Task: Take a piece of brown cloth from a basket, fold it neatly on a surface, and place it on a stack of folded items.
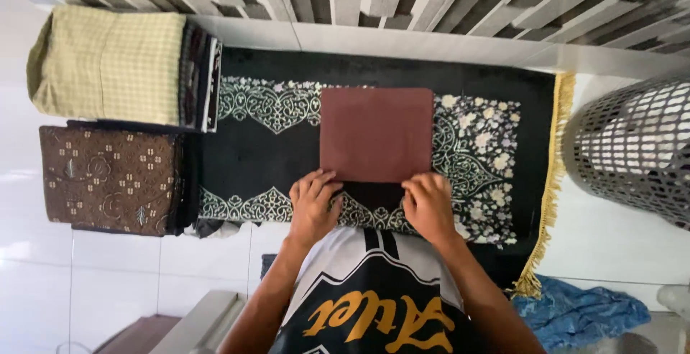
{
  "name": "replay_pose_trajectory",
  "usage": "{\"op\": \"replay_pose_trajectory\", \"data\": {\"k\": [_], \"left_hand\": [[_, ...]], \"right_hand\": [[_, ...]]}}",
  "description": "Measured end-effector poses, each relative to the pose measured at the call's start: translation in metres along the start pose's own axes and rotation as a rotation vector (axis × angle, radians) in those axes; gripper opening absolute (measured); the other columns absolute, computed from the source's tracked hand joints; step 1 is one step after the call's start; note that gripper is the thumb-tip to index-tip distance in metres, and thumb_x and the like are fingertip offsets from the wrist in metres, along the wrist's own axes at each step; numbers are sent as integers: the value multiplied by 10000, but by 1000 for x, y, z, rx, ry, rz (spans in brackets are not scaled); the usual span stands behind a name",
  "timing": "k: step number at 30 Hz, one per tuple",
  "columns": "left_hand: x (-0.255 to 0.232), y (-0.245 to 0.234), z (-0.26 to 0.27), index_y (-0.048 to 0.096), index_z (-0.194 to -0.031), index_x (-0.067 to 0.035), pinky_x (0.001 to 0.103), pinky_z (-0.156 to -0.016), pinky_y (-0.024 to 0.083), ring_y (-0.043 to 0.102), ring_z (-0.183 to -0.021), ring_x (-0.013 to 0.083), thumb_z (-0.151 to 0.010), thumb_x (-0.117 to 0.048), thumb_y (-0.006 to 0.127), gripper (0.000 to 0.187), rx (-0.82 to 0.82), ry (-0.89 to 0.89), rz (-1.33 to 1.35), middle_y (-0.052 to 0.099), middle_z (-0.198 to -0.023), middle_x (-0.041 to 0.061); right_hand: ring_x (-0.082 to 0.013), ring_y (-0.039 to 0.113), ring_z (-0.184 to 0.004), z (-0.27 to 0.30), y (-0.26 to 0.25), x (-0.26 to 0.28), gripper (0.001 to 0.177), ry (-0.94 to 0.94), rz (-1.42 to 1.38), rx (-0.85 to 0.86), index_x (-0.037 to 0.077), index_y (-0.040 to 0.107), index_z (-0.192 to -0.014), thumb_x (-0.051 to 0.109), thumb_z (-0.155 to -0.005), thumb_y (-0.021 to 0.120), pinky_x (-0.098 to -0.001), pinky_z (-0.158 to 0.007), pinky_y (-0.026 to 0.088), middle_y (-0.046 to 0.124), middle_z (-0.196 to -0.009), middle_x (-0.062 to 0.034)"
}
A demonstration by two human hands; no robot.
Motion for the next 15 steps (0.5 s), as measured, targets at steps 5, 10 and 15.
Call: {"op": "replay_pose_trajectory", "data": {"k": [5, 10, 15], "left_hand": [[-22, 14, -42, 654, -1284, -172, 481, -1185, 295, 497, -1408, 276, -940, -218, 674, 347, -117, 71, -26, 587, -1460, 42], [-13, 59, -74, 513, -1500, -81, 517, -1251, 193, 314, -1544, 322, -997, -241, 574, 531, -58, 110, -232, 426, -1623, 135], [13, 62, -68, 374, -1599, -102, 584, -1242, 138, 209, -1578, 343, -1059, -414, 451, 628, 114, -8, -286, 289, -1687, 167]], "right_hand": [[-422, 524, -1230, -38, 15, 32, 340, -112, 20, -153, 11, 610, -1301, 63, -968, 565, -540, -1010, 430, 535, -1355, -209], [-425, 429, -1434, -64, 57, 23, 544, -241, 49, -139, 23, 488, -1517, 68, -978, 543, -547, -1158, 337, 436, -1589, -205], [-548, 439, -1354, -63, 23, -62, 655, -96, 260, -109, 59, 457, -1562, 294, -980, 642, -698, -1034, 367, 381, -1623, -226]]}}
Point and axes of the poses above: each hand's wrist, its own z-axis away from the middle knuckle, its own y-axis out of the palm, x = y × z, the point moved 8 cm from there along -z, towards the middle knuckle
